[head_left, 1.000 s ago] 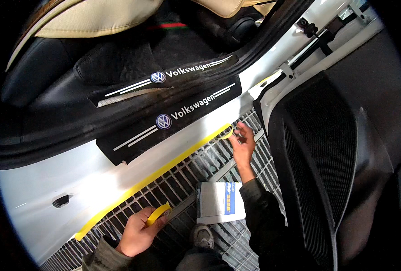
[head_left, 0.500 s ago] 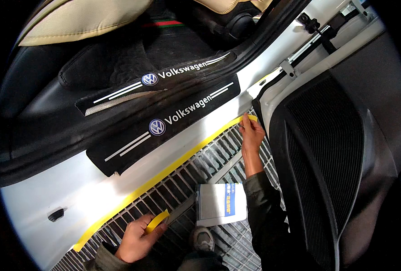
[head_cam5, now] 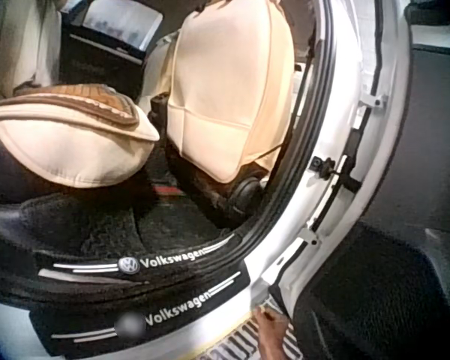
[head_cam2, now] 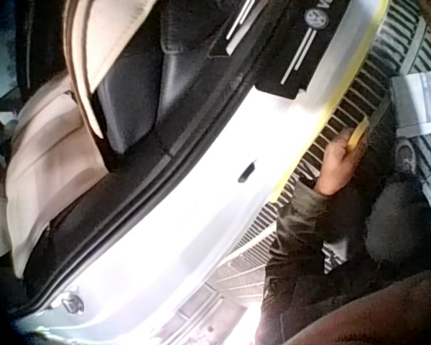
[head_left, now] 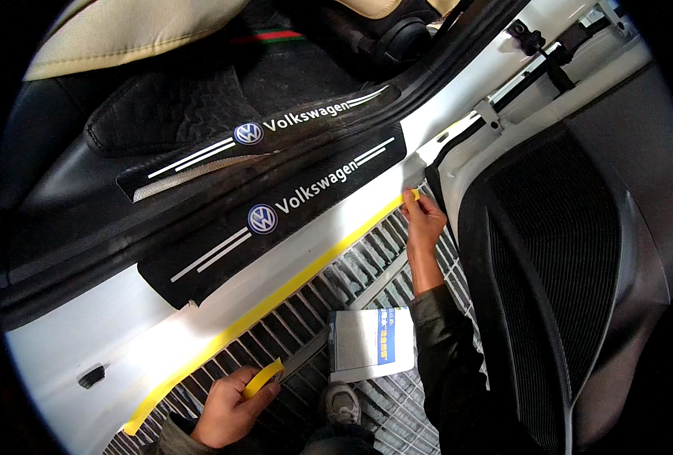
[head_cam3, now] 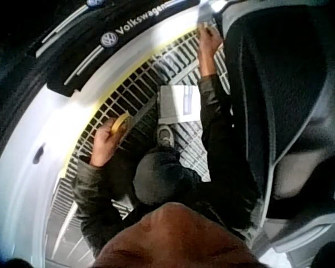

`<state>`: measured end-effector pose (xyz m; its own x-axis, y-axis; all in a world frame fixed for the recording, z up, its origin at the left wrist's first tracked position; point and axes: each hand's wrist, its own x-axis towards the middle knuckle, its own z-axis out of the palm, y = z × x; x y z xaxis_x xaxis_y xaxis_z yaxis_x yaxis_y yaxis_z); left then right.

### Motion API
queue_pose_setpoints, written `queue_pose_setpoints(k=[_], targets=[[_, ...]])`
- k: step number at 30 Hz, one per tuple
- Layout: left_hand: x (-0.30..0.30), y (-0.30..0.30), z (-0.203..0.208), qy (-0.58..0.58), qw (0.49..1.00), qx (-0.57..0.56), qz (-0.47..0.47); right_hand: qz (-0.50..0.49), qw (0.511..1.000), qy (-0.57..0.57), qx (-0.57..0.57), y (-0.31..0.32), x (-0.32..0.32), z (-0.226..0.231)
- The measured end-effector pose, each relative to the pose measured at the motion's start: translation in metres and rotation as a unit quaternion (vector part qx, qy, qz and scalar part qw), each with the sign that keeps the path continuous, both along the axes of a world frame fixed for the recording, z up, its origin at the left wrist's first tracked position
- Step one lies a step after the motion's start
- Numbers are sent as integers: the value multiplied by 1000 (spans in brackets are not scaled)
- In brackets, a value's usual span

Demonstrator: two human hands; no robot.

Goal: The person applies yellow masking tape along the lower edge of a white Volkswagen car door sill. They smooth the tape with their fingers, cut it with a yellow tool, and continue applying it around the door frame and interior sill area.

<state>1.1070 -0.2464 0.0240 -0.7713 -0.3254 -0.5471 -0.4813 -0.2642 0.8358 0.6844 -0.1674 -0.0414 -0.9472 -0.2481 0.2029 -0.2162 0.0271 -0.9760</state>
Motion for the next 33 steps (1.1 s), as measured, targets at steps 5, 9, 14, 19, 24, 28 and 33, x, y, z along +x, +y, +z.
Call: queue_pose_setpoints(k=[5, 9, 14, 19, 24, 28, 33], targets=[[5, -2, 2, -1, 1000, -5, 7, 2, 1000, -12, 6, -8, 1, 0], [-5, -4, -1, -13, 1000, -8, -19, -11, 1000, -19, -20, 4, -8, 1], [0, -3, -1, -4, 999, -43, -19, -24, 992, -102, -68, -1, -8, -2], [-1, -6, 1, -9, 999, -46, -27, -10, 975, -180, -128, 4, -12, -5], [-3, -6, 1, -15, 999, -22, -19, -17, 976, -189, -108, 2, -17, -7], [-4, -6, 2, -21, 1000, -10, -13, -33, 974, -193, -111, -4, -15, -3], [-3, -9, 2, -23, 999, -11, -26, -53, 971, -198, -123, -11, -13, -1]])
